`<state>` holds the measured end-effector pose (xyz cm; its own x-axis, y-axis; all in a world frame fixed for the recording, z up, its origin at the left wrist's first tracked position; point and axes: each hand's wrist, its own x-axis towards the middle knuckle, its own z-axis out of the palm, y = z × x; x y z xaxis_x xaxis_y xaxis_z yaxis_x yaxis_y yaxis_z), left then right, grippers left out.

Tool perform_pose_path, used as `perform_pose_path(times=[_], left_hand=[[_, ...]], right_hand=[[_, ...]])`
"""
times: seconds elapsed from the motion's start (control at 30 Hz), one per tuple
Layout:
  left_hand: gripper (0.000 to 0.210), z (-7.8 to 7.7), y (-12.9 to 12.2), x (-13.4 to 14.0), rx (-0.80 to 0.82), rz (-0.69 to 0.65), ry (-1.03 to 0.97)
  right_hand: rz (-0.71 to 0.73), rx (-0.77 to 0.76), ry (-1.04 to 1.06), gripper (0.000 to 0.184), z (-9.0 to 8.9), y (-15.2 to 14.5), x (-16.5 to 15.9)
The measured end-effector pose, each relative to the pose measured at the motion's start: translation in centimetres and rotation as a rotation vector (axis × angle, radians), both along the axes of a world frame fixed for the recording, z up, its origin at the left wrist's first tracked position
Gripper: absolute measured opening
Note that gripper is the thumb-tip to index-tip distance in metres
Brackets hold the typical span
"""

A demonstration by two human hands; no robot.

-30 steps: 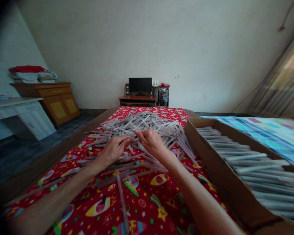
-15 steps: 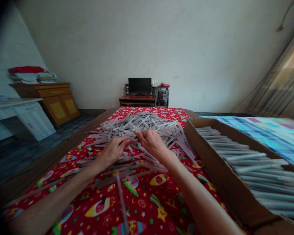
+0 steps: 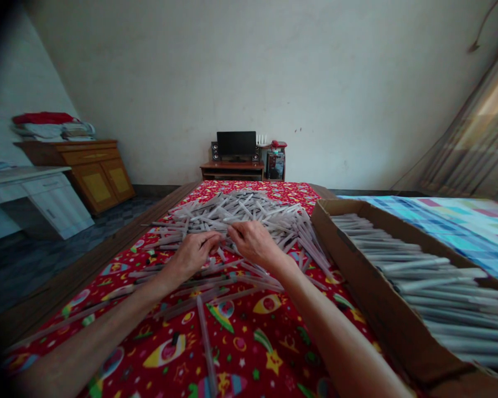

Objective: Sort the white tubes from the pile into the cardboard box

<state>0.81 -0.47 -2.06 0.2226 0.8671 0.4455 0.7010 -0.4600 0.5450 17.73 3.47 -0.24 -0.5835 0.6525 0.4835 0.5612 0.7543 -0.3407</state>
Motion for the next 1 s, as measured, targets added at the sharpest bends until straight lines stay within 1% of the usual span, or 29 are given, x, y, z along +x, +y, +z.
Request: perform_pose_path(times=[0.07,0.1,0.17,0.23,0.3,0.37,0.4,0.5,0.6,0.73,0.8,0.87,1.0], left_hand=[[0.036,0.1,-0.1,0.0,0.007,0.003,0.009],[0.035,0.1,-0.1,0.0,0.012,0.004,0.013],[0.033,0.2,0.0,-0.1,0.025,0.005,0.015],[0.032,0.2,0.1,-0.3,0.036,0.014,0.004],[0.031,0.2,0.2,-0.4,0.039,0.024,-0.004],[0.032,0.2,0.3,-0.5,0.038,0.030,-0.001],[0.033,0.2,0.3,-0.5,0.036,0.030,0.003],[0.035,0.1,0.2,-0.4,0.027,0.023,0.007],[0.035,0.1,0.1,-0.3,0.014,0.016,0.000],[0.034,0.1,0.0,-0.2,0.000,0.019,0.003],[0.034,0.2,0.1,-0.2,0.007,0.020,0.003],[0.034,0.2,0.2,-0.3,0.014,0.026,-0.008],[0.034,0.3,0.3,-0.5,0.013,0.044,-0.027]], right_hand=[[-0.035,-0.003,0.018,0.037,-0.1,0.0,-0.3],[-0.050,-0.032,0.039,0.040,-0.1,0.0,-0.4],[-0.054,-0.143,0.104,0.046,-0.1,0.1,-0.4],[-0.001,-0.264,0.195,0.047,-0.1,0.3,-0.3],[0.089,-0.338,0.275,0.037,0.0,0.4,0.0],[0.143,-0.336,0.299,0.026,0.0,0.4,0.2],[0.145,-0.316,0.290,0.021,0.1,0.3,0.2],[0.073,-0.217,0.233,0.015,0.2,0.0,0.1],[-0.002,-0.133,0.170,0.018,0.2,-0.2,-0.2],[-0.068,-0.062,0.106,0.032,0.0,-0.2,-0.6],[-0.087,-0.074,0.092,0.037,-0.1,-0.2,-0.8],[-0.091,-0.120,0.099,0.039,0.0,-0.3,-0.8],[0.020,-0.198,0.166,0.027,0.4,-0.5,-0.5]])
